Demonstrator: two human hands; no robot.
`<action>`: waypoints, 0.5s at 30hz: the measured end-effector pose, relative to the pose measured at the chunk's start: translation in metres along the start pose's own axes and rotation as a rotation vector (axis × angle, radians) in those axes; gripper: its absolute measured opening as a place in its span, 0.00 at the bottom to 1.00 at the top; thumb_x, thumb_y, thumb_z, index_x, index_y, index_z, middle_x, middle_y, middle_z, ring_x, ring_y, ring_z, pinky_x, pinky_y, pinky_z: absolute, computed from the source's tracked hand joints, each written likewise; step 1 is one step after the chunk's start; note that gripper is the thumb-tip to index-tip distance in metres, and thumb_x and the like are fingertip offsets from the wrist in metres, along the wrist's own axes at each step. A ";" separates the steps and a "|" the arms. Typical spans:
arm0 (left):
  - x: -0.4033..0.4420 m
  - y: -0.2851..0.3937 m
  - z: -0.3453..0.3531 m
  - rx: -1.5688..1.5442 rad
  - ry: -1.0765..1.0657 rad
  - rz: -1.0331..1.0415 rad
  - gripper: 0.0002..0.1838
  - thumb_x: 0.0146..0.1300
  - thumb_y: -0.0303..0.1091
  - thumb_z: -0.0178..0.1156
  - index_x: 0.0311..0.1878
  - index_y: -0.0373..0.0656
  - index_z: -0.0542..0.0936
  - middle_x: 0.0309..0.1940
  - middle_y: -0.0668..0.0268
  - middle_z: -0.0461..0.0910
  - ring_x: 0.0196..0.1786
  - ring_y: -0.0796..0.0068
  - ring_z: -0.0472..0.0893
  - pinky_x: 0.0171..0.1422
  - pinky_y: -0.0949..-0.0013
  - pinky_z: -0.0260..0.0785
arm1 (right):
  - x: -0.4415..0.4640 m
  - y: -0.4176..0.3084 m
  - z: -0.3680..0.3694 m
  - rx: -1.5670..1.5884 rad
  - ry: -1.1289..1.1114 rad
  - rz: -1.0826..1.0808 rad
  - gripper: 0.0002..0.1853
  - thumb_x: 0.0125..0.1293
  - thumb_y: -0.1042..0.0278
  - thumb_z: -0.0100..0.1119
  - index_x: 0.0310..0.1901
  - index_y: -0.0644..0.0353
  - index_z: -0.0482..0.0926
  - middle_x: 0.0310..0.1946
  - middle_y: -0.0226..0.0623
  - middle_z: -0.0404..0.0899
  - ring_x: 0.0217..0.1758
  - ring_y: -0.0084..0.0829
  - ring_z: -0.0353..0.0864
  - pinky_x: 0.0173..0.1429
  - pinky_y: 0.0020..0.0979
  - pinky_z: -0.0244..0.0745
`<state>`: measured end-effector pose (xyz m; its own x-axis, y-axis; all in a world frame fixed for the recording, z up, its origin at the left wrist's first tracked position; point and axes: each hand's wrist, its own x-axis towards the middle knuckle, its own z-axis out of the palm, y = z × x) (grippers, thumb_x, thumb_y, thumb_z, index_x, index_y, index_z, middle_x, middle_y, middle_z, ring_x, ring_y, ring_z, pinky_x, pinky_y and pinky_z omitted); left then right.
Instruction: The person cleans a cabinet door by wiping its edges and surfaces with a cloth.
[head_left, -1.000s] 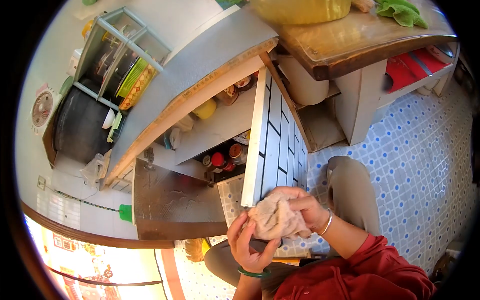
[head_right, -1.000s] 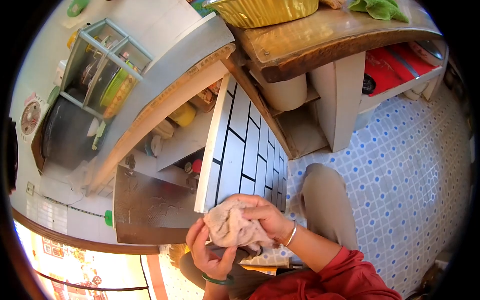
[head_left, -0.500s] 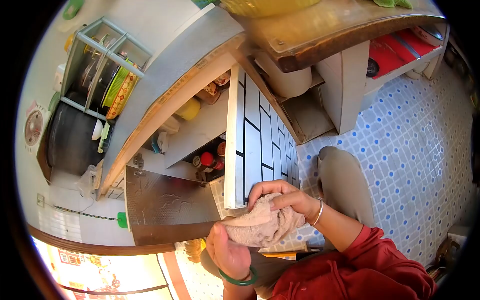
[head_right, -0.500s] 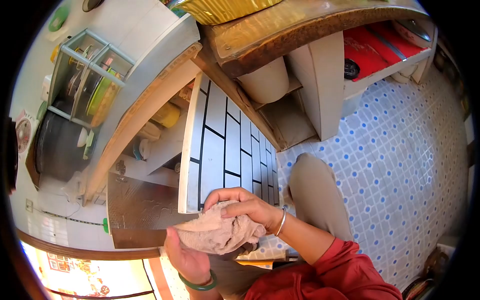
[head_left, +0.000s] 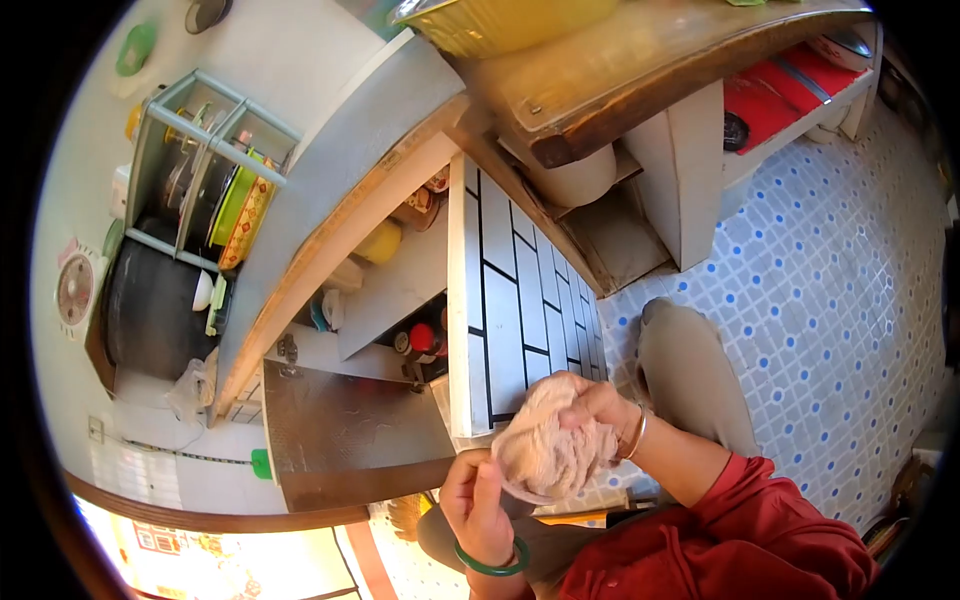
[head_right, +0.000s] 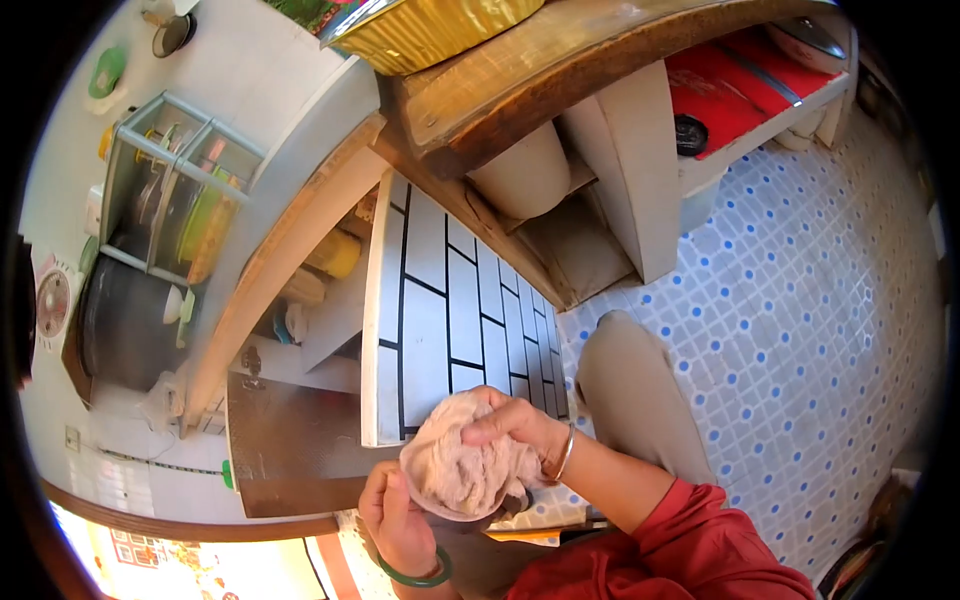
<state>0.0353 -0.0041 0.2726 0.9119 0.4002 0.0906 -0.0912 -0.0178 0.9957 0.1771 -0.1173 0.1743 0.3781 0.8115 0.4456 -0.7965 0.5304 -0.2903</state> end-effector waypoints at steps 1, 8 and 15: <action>0.001 0.000 0.001 0.161 0.120 0.054 0.11 0.75 0.32 0.50 0.44 0.34 0.77 0.38 0.63 0.80 0.43 0.76 0.77 0.54 0.72 0.67 | 0.000 -0.001 0.005 0.167 0.096 0.022 0.24 0.56 0.73 0.66 0.56 0.70 0.78 0.47 0.45 0.84 0.48 0.35 0.86 0.57 0.33 0.80; 0.042 0.026 0.016 0.359 0.300 0.376 0.20 0.77 0.38 0.44 0.60 0.31 0.73 0.59 0.51 0.74 0.64 0.61 0.73 0.68 0.59 0.67 | 0.007 0.004 0.020 0.266 0.281 0.054 0.21 0.61 0.73 0.64 0.56 0.68 0.78 0.47 0.44 0.85 0.49 0.36 0.87 0.57 0.34 0.82; 0.096 0.037 0.039 0.185 -0.043 0.200 0.28 0.78 0.40 0.45 0.71 0.28 0.64 0.68 0.52 0.69 0.69 0.63 0.71 0.72 0.63 0.61 | 0.006 -0.002 0.031 0.191 0.329 0.017 0.20 0.64 0.73 0.64 0.57 0.67 0.77 0.48 0.42 0.85 0.48 0.32 0.87 0.56 0.32 0.82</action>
<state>0.1348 -0.0017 0.3187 0.8994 0.3331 0.2831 -0.2005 -0.2612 0.9442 0.1662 -0.1209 0.2042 0.4703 0.8718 0.1372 -0.8661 0.4858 -0.1181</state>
